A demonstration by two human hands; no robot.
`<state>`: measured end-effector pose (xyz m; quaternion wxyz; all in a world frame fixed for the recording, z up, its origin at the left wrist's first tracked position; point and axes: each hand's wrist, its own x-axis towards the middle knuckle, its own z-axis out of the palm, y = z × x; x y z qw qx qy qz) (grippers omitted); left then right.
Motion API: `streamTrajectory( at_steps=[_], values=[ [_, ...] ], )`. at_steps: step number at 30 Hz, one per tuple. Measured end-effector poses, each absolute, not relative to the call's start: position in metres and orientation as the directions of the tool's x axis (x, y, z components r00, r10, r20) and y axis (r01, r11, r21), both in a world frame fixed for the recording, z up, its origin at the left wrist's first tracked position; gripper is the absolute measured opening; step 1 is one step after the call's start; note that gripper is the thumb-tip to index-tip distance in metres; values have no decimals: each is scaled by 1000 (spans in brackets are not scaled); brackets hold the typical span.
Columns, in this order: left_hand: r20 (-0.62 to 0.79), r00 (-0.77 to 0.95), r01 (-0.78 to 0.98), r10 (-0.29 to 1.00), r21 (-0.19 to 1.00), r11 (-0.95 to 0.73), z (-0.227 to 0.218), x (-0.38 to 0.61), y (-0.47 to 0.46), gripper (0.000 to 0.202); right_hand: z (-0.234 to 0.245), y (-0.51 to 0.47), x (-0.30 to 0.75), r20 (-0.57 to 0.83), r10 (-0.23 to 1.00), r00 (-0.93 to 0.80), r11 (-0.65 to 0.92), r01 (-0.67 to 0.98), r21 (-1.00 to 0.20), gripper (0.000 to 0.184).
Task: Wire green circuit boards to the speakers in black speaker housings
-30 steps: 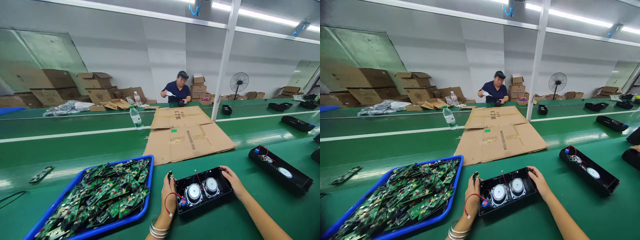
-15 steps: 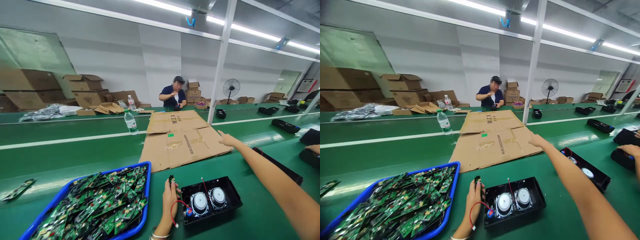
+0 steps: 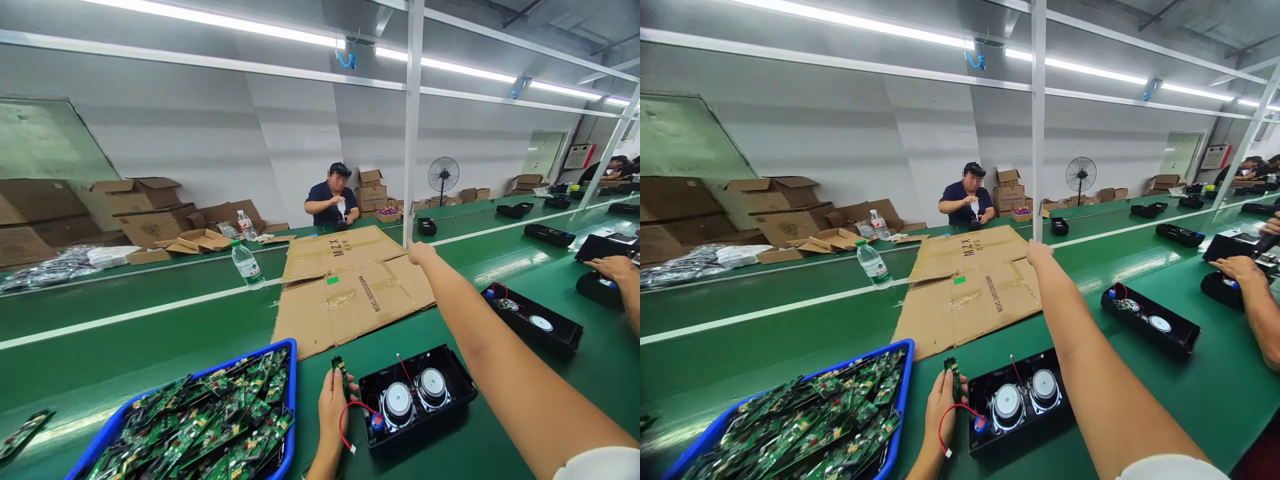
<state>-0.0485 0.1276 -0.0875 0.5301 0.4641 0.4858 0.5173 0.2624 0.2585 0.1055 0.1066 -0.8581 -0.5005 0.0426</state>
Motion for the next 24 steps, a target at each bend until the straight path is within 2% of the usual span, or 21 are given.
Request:
streamTrajectory(
  at_steps=[5, 10, 13, 17, 21, 24],
  values=[
    [-72, 20, -119, 997, 990, 74, -88, -51, 128, 57, 110, 257, 267, 5, 869, 494, -487, 857, -167, 35],
    [-94, 39, -156, 995, 983, 99, -92, -55, 130, 60, 94, 239, 286, -29, 874, 485, -481, 858, -179, 33],
    [-113, 44, -193, 993, 974, 120, -94, -57, 132, 61, 60, 211, 296, -54, 869, 492, -492, 845, -213, 32],
    [-152, 33, -254, 988, 955, 155, -96, -60, 134, 56, -11, 159, 298, -39, 861, 507, -498, 826, -265, 31],
    [-196, 6, -306, 980, 933, 189, -96, -60, 137, 45, -73, 120, 297, 79, 845, 529, -486, 820, -302, 30],
    [-235, -6, -325, 972, 920, 220, -93, -60, 138, 37, -96, 112, 303, 157, 846, 509, -439, 834, -334, 28]
  ],
)
